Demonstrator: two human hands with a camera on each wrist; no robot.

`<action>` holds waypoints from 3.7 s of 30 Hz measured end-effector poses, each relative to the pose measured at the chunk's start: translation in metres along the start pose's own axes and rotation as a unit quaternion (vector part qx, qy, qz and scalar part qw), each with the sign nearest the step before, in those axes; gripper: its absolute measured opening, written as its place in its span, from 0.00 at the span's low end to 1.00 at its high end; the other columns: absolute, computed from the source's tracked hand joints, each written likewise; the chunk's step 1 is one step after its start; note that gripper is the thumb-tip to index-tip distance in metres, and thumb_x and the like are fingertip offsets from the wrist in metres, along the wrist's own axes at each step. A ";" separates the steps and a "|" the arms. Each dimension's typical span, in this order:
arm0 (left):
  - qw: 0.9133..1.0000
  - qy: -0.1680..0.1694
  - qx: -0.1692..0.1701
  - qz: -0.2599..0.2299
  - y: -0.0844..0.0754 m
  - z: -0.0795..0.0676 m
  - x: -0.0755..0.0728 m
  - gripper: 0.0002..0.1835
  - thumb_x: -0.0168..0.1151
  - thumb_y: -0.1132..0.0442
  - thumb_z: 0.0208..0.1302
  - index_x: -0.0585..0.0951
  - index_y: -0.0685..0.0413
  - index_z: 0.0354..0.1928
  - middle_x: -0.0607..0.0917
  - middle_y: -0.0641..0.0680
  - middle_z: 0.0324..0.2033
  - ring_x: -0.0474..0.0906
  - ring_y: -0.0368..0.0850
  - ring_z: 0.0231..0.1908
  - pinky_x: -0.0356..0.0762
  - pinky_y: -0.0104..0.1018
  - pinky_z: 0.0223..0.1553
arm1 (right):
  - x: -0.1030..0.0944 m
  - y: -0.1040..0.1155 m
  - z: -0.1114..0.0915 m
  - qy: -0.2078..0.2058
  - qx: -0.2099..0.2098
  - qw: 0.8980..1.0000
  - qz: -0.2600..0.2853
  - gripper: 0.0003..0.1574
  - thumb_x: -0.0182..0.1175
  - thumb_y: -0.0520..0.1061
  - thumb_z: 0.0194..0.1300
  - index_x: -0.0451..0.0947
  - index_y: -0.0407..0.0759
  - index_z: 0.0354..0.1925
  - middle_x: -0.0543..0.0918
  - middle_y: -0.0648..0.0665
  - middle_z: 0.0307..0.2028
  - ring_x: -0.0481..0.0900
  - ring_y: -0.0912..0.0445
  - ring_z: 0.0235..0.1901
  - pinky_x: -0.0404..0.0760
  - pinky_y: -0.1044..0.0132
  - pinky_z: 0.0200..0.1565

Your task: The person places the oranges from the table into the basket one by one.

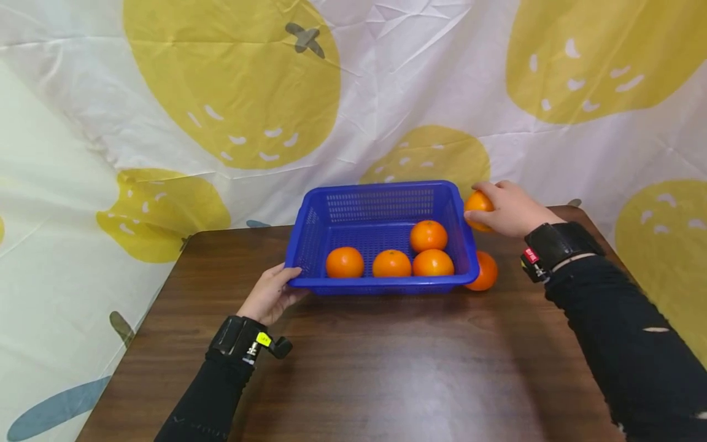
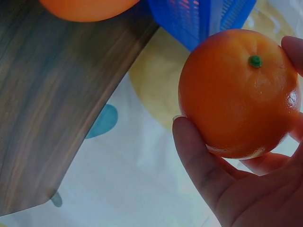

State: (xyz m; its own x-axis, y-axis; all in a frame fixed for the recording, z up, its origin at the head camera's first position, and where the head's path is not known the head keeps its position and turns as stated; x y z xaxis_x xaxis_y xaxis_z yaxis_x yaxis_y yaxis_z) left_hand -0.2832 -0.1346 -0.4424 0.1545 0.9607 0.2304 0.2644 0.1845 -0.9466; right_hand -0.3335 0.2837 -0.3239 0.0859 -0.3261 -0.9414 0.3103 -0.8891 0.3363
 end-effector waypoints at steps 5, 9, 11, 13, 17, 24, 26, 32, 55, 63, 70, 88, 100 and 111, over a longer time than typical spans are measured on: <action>1.000 -0.005 0.003 0.003 -0.001 -0.001 -0.001 0.24 0.49 0.62 0.67 0.64 0.61 0.64 0.67 0.64 0.63 0.70 0.55 0.54 0.67 0.54 0.58 | -0.001 0.013 0.004 0.000 -0.007 1.000 -0.001 0.48 0.52 0.67 0.60 0.56 0.39 0.66 0.63 0.24 0.57 0.65 0.36 0.49 0.71 0.40 0.45; 1.000 -0.007 0.002 -0.001 -0.001 -0.002 -0.002 0.24 0.49 0.62 0.67 0.65 0.61 0.64 0.67 0.64 0.63 0.70 0.55 0.54 0.66 0.54 0.58 | -0.002 0.026 0.009 0.006 -0.013 1.000 -0.003 0.47 0.53 0.66 0.59 0.56 0.40 0.66 0.63 0.25 0.57 0.66 0.37 0.48 0.72 0.41 0.45; 1.000 -0.007 0.002 0.000 -0.001 -0.002 -0.003 0.24 0.49 0.62 0.67 0.65 0.61 0.64 0.67 0.64 0.63 0.71 0.54 0.54 0.66 0.53 0.58 | -0.002 0.032 0.012 0.010 -0.018 1.000 -0.004 0.47 0.53 0.67 0.59 0.56 0.40 0.66 0.63 0.25 0.58 0.66 0.37 0.49 0.72 0.41 0.46; 1.000 -0.008 0.002 0.002 -0.001 -0.002 -0.004 0.25 0.50 0.61 0.66 0.65 0.61 0.64 0.67 0.64 0.63 0.71 0.54 0.54 0.67 0.53 0.58 | -0.001 0.038 0.015 0.013 -0.022 1.000 -0.004 0.48 0.53 0.67 0.59 0.56 0.40 0.66 0.63 0.26 0.58 0.66 0.37 0.49 0.72 0.40 0.47; 1.000 -0.005 0.004 0.004 0.000 -0.001 -0.004 0.25 0.50 0.61 0.67 0.64 0.61 0.64 0.67 0.64 0.63 0.69 0.56 0.56 0.67 0.52 0.58 | 0.000 0.046 0.021 0.019 -0.029 0.999 -0.003 0.48 0.53 0.67 0.59 0.56 0.40 0.66 0.62 0.25 0.58 0.65 0.37 0.51 0.70 0.39 0.49; 1.000 -0.004 0.007 0.003 -0.001 0.000 -0.002 0.25 0.49 0.62 0.67 0.65 0.61 0.64 0.67 0.65 0.63 0.71 0.54 0.53 0.67 0.53 0.57 | 0.005 0.059 0.028 0.028 -0.038 0.999 -0.004 0.49 0.52 0.68 0.59 0.55 0.42 0.67 0.61 0.25 0.60 0.66 0.37 0.51 0.71 0.39 0.49; 1.000 -0.004 0.007 0.000 -0.001 0.000 -0.002 0.24 0.49 0.62 0.67 0.65 0.61 0.63 0.67 0.65 0.63 0.70 0.55 0.54 0.67 0.53 0.57 | 0.007 0.064 0.031 0.031 -0.042 0.999 -0.005 0.48 0.53 0.67 0.59 0.56 0.42 0.67 0.62 0.25 0.60 0.65 0.36 0.52 0.71 0.39 0.50; 1.000 -0.003 0.008 -0.005 0.000 0.001 -0.001 0.24 0.49 0.62 0.67 0.65 0.62 0.63 0.67 0.66 0.63 0.67 0.59 0.57 0.67 0.53 0.58 | 0.015 0.076 0.043 0.035 -0.046 0.998 -0.005 0.49 0.55 0.67 0.57 0.56 0.41 0.66 0.64 0.28 0.60 0.65 0.38 0.54 0.69 0.40 0.53; 1.000 0.001 0.007 -0.008 0.000 0.000 -0.003 0.25 0.49 0.62 0.67 0.64 0.62 0.64 0.67 0.65 0.63 0.66 0.58 0.58 0.65 0.54 0.59 | 0.073 0.113 0.081 0.097 -0.063 0.992 -0.050 0.45 0.59 0.63 0.55 0.61 0.42 0.63 0.66 0.31 0.59 0.65 0.42 0.52 0.71 0.45 0.52; 1.000 0.005 0.006 -0.004 0.000 -0.001 -0.001 0.25 0.49 0.62 0.67 0.64 0.62 0.64 0.66 0.65 0.64 0.65 0.58 0.59 0.65 0.55 0.59 | 0.086 0.120 0.082 0.104 -0.058 0.992 -0.047 0.46 0.60 0.62 0.54 0.61 0.43 0.64 0.65 0.32 0.61 0.66 0.43 0.52 0.71 0.45 0.55; 1.000 0.009 0.016 0.000 0.000 0.000 -0.003 0.25 0.48 0.62 0.67 0.64 0.62 0.64 0.67 0.65 0.63 0.66 0.59 0.58 0.66 0.55 0.58 | 0.088 0.122 0.084 0.110 -0.053 0.991 -0.048 0.46 0.59 0.62 0.55 0.60 0.42 0.65 0.64 0.31 0.62 0.65 0.42 0.54 0.70 0.43 0.55; 1.000 0.009 0.019 -0.001 0.000 -0.001 0.000 0.25 0.50 0.62 0.66 0.64 0.64 0.64 0.66 0.67 0.63 0.66 0.59 0.58 0.65 0.55 0.58 | 0.102 0.117 0.090 0.124 -0.056 0.990 -0.037 0.45 0.56 0.58 0.59 0.56 0.36 0.66 0.63 0.26 0.61 0.66 0.40 0.52 0.71 0.44 0.53; 1.000 0.012 0.015 0.001 0.000 -0.001 0.000 0.25 0.49 0.63 0.67 0.64 0.64 0.64 0.66 0.66 0.63 0.65 0.59 0.58 0.65 0.56 0.58 | 0.115 0.112 0.097 0.123 -0.061 0.990 -0.037 0.46 0.55 0.57 0.59 0.54 0.33 0.66 0.63 0.24 0.61 0.62 0.38 0.58 0.67 0.42 0.57; 1.000 0.008 0.025 -0.003 -0.001 -0.001 -0.004 0.25 0.48 0.63 0.66 0.64 0.64 0.64 0.66 0.68 0.63 0.65 0.61 0.58 0.65 0.57 0.58 | 0.120 0.115 0.098 0.132 -0.063 0.989 -0.033 0.45 0.56 0.56 0.59 0.55 0.33 0.66 0.65 0.25 0.61 0.62 0.37 0.59 0.66 0.42 0.59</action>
State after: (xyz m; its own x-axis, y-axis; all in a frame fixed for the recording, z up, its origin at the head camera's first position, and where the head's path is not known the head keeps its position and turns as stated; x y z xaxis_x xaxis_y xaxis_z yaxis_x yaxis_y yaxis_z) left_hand -0.2829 -0.1385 -0.4425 0.1674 0.9563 0.2399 0.2180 0.2014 -0.9549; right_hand -0.3806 0.1108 -0.3958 0.3003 -0.1589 -0.9405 0.4377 -0.8532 0.2839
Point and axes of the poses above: each hand's wrist, its own z-axis towards the middle knuckle, its own x-axis out of the palm, y = z × x, the point moved 5 cm from there along z, towards the middle knuckle
